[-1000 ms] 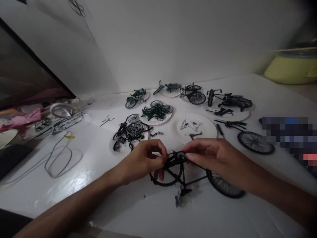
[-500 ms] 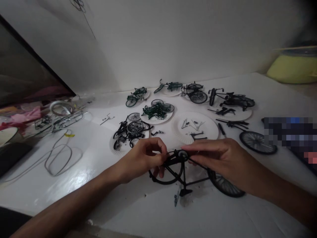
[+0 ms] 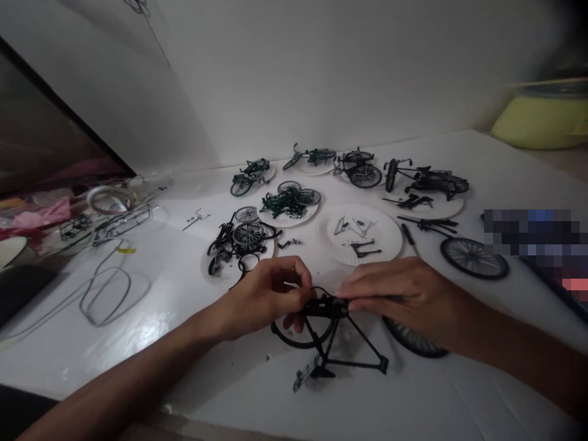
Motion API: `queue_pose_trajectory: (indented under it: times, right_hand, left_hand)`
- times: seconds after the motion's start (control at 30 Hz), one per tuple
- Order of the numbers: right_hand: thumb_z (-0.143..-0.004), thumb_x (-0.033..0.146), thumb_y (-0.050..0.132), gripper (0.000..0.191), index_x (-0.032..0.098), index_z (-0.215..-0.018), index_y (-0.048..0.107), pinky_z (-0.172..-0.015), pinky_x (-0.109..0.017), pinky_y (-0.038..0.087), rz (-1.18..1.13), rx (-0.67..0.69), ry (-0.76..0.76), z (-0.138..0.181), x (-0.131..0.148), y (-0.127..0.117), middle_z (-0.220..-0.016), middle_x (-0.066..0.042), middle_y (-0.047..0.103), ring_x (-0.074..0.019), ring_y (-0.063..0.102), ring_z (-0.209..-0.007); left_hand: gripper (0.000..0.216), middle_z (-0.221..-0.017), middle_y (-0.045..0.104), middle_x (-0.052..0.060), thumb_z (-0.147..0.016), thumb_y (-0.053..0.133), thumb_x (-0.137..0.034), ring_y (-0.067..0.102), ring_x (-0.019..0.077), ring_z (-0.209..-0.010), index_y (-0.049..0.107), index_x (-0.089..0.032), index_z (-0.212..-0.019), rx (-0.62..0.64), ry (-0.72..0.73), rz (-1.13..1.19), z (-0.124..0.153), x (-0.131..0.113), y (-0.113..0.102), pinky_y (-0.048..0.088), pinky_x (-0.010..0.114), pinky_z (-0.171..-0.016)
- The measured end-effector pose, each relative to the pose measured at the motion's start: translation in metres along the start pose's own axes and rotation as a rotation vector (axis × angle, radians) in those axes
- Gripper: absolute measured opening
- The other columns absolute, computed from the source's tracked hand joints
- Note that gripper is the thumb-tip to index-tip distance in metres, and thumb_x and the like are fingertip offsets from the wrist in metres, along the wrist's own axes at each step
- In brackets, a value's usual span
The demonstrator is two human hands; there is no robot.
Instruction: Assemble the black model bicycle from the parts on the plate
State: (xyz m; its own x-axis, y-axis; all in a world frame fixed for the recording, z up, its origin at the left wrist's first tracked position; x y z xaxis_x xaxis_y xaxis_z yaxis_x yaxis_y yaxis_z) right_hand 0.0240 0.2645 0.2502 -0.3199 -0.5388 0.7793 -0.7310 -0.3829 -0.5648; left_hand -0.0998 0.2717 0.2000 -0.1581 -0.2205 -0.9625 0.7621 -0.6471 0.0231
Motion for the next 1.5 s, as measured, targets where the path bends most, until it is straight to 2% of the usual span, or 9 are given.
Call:
queue_pose_trajectory:
  times: [0.3, 0.37, 0.5, 0.6, 0.8, 1.1, 1.33, 1.43, 1.5]
  right_hand:
    - [-0.083, 0.017, 0.073, 0.026, 0.029, -0.105, 0.079, -0.077, -0.026, 0.061, -0.023, -0.054, 0.006, 0.004, -0.006, -0.002, -0.096, -0.001, 0.08, -0.016, 0.076, -0.085]
    - [-0.082, 0.022, 0.074, 0.022, 0.03, -0.102, 0.079, -0.075, -0.027, 0.062, -0.058, -0.081, 0.09, 0.004, -0.015, -0.004, -0.097, -0.002, 0.08, -0.0176, 0.076, -0.085]
    - [-0.082, 0.027, 0.073, 0.025, 0.026, -0.107, 0.078, -0.074, -0.032, 0.064, -0.258, -0.122, 0.409, 0.011, -0.043, -0.001, -0.095, -0.005, 0.08, -0.0216, 0.077, -0.083]
    - [-0.086, 0.031, 0.069, 0.026, 0.024, -0.111, 0.076, -0.076, -0.031, 0.064, -0.401, -0.072, 0.504, 0.014, -0.049, 0.009, -0.09, -0.004, 0.08, -0.0203, 0.077, -0.081]
    - [-0.085, 0.032, 0.071, 0.023, 0.022, -0.105, 0.078, -0.071, -0.029, 0.064, -0.507, -0.079, 0.557, 0.016, -0.051, 0.013, -0.085, -0.004, 0.08, -0.0191, 0.077, -0.073]
    - [-0.085, 0.033, 0.069, 0.021, 0.022, -0.101, 0.077, -0.07, -0.026, 0.063, -0.445, -0.077, 0.577, 0.019, -0.05, 0.009, -0.085, -0.005, 0.08, -0.0197, 0.077, -0.079]
    - [-0.086, 0.03, 0.068, 0.017, 0.02, -0.098, 0.075, -0.075, -0.028, 0.063, -0.456, -0.102, 0.56, 0.017, -0.049, 0.005, -0.086, -0.005, 0.08, -0.0199, 0.077, -0.08]
    - [-0.084, 0.035, 0.071, 0.022, 0.021, -0.1, 0.073, -0.076, -0.029, 0.062, -0.419, -0.13, 0.533, 0.017, -0.045, -0.002, -0.089, -0.005, 0.079, -0.0209, 0.076, -0.083]
    - [-0.083, 0.039, 0.071, 0.025, 0.022, -0.101, 0.073, -0.074, -0.03, 0.062, -0.368, -0.162, 0.512, 0.017, -0.038, -0.008, -0.089, -0.005, 0.078, -0.0216, 0.076, -0.082]
  left_hand:
    - [0.013, -0.082, 0.062, 0.002, -0.088, 0.064, -0.02, 0.064, 0.0093, -0.06, 0.054, -0.014, -0.083, -0.046, -0.008, 0.063, -0.002, -0.002, -0.005, 0.053, 0.02, -0.054]
    - [0.012, -0.08, 0.061, 0.001, -0.088, 0.064, -0.021, 0.064, 0.0104, -0.061, 0.055, -0.014, -0.083, -0.062, -0.009, 0.06, -0.002, -0.003, -0.006, 0.054, 0.021, -0.055]
    - [0.012, -0.072, 0.061, 0.0, -0.089, 0.065, -0.02, 0.063, 0.0105, -0.061, 0.056, -0.014, -0.084, -0.084, -0.015, 0.008, -0.002, -0.003, -0.009, 0.054, 0.021, -0.058]
    - [0.012, -0.071, 0.062, 0.0, -0.089, 0.065, -0.022, 0.064, 0.0114, -0.061, 0.057, -0.014, -0.085, -0.111, -0.015, -0.027, -0.001, -0.003, -0.011, 0.055, 0.022, -0.059]
    - [0.013, -0.077, 0.066, 0.003, -0.09, 0.065, -0.024, 0.071, 0.0155, -0.071, 0.059, -0.014, -0.086, -0.054, -0.048, -0.039, 0.0, -0.002, -0.005, 0.058, 0.024, -0.064]
    - [0.014, -0.079, 0.068, 0.004, -0.093, 0.065, -0.027, 0.072, 0.016, -0.073, 0.06, -0.014, -0.093, -0.005, -0.078, -0.056, 0.0, 0.004, -0.002, 0.059, 0.022, -0.062]
    - [0.005, -0.078, 0.069, 0.004, -0.091, 0.063, -0.016, 0.072, 0.0152, -0.074, 0.058, -0.014, -0.091, -0.021, -0.052, -0.068, 0.001, 0.0, -0.005, 0.059, 0.023, -0.065]
    - [0.007, -0.085, 0.069, 0.006, -0.09, 0.065, -0.017, 0.071, 0.0163, -0.077, 0.059, -0.014, -0.089, -0.075, 0.043, -0.08, 0.002, -0.009, -0.008, 0.061, 0.026, -0.069]
    - [0.006, -0.091, 0.068, 0.006, -0.09, 0.065, -0.016, 0.07, 0.0156, -0.081, 0.06, -0.014, -0.09, -0.134, 0.206, -0.137, 0.006, -0.026, -0.011, 0.061, 0.027, -0.073]
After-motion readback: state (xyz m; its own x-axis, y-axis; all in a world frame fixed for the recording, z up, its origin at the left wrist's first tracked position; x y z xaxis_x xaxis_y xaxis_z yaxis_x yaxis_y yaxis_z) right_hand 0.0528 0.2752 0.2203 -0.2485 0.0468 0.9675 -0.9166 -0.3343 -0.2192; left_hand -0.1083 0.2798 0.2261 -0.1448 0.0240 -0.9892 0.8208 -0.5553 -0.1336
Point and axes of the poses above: each hand's wrist, its own z-axis away from the middle knuckle, its own y-axis out of the palm, x = y × z, the point moved 10 cm from there along -z, towards the middle knuckle
